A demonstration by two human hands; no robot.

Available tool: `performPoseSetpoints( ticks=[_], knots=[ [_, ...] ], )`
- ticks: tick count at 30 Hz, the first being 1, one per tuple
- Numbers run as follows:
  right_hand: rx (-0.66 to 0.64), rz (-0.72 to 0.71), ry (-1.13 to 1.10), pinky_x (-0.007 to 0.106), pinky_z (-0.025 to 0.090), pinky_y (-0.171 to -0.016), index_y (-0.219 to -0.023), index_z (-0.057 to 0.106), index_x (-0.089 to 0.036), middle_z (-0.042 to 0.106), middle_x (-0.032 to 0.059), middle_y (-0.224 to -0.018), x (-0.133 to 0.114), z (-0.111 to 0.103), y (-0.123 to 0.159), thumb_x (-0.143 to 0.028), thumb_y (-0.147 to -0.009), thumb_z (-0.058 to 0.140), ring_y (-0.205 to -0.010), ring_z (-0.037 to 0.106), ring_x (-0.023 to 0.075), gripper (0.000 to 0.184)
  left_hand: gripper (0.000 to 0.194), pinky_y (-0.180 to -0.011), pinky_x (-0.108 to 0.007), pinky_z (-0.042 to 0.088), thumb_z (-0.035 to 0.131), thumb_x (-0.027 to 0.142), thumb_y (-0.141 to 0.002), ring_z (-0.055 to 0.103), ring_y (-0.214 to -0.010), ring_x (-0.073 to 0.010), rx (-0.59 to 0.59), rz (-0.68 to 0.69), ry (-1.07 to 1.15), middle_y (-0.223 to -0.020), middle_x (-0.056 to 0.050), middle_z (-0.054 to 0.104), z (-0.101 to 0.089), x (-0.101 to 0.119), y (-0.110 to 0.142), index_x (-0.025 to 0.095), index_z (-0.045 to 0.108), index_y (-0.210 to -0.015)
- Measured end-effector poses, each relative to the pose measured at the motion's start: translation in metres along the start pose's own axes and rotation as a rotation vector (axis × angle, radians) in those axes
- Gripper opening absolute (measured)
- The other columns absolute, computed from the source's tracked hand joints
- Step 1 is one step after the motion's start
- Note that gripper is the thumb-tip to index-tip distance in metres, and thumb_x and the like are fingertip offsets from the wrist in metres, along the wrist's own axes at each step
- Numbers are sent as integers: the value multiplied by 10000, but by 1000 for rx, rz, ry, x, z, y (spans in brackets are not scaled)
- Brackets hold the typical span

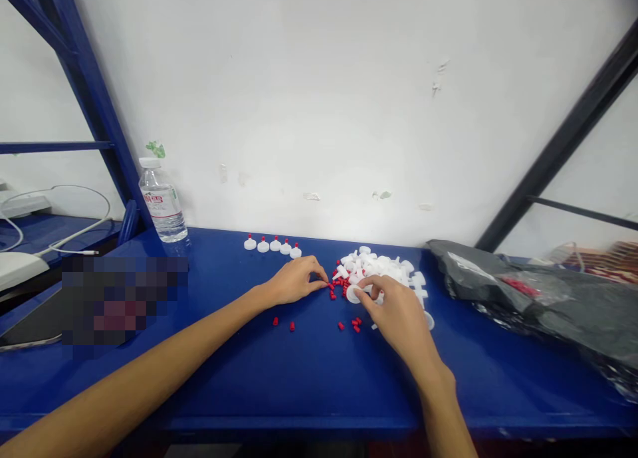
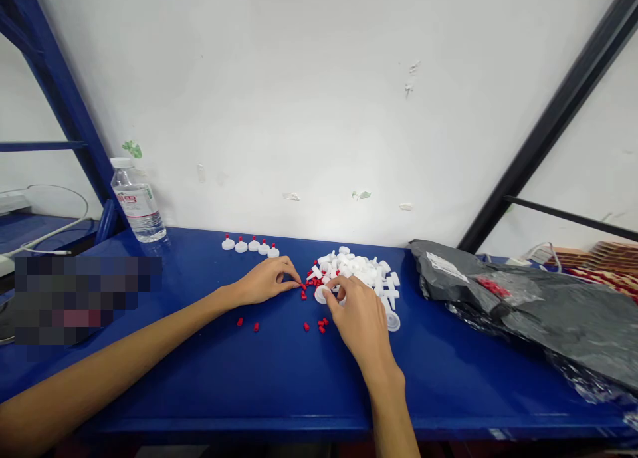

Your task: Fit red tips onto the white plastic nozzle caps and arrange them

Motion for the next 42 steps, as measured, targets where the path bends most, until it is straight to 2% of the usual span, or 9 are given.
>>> performPoseSetpoints(
  ticks=[7,13,17,19,22,24,27,30,42],
  knots=[
    [72,-50,-92,298,414,-626,-978,718,-247,648,14,-814,-1,-4,-2,-355,-936,605,-667,614,186,161,211,-710,-269,443,671,347,-919,616,-824,-175,-14,1,-29,-1054,-46,699,1,6,1,279,789,-1081],
    [26,-57,-111,305,446,-638,-970,719,-259,653,9,-881,-2,-2,-2,-318,-917,641,-629,605,166,110,144,-708,-268,457,668,272,-900,629,-790,-163,10,12,26,-995,-38,732,2,7,1,240,800,-948],
    [-21,-93,-181,323,486,-696,-975,708,-257,698,20,-1013,-6,-2,-2,-279,-916,650,-616,631,151,86,154,-626,-257,470,652,275,-879,629,-648,-140,86,-128,226,-855,-33,751,-3,8,0,191,770,-929],
    [-44,-114,-208,325,500,-721,-993,706,-263,716,19,-1041,-8,-2,-2,-272,-919,650,-672,665,165,93,219,-559,-243,461,645,313,-883,621,-574,-124,108,-208,371,-831,-40,752,-4,10,-1,171,759,-1006],
    [-60,-129,-233,323,512,-718,-1019,713,-272,743,14,-1005,-10,-2,-2,-294,-923,653,-730,693,188,116,313,-465,-217,425,617,336,-903,635,-543,-116,125,-263,579,-896,-70,761,-4,14,-3,157,742,-1127],
    [-69,-134,-236,326,516,-702,-1039,725,-278,754,12,-925,-11,-1,-1,-321,-927,652,-720,698,201,140,313,-430,-200,400,623,329,-900,668,-558,-119,127,-284,695,-968,-95,768,-4,15,-3,147,741,-1126],
    [-94,-141,-244,323,520,-693,-1047,736,-286,755,-1,-844,-14,-1,-1,-337,-931,655,-694,697,201,150,299,-423,-181,376,675,354,-883,715,-602,-132,111,-302,821,-1048,-120,773,-2,15,-3,144,742,-1086],
    [-105,-155,-271,310,520,-683,-1043,733,-282,766,1,-888,-17,-2,0,-328,-937,659,-722,704,194,138,338,-429,-173,367,721,408,-864,736,-634,-143,68,-303,887,-1078,-129,772,1,16,-2,147,747,-1078],
    [-140,-192,-369,305,542,-735,-1043,706,-276,771,2,-1038,-18,0,1,-261,-949,635,-837,747,187,118,431,-450,-178,374,742,486,-842,747,-673,-165,-39,-268,873,-965,-116,778,7,22,0,143,760,-1102]
  ],
)
Point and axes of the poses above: each hand's wrist, its own y-axis away from the middle knuckle, its own z-axis out of the palm, x = y × z, the point moved 4 cm from there along -y, towards the middle knuckle
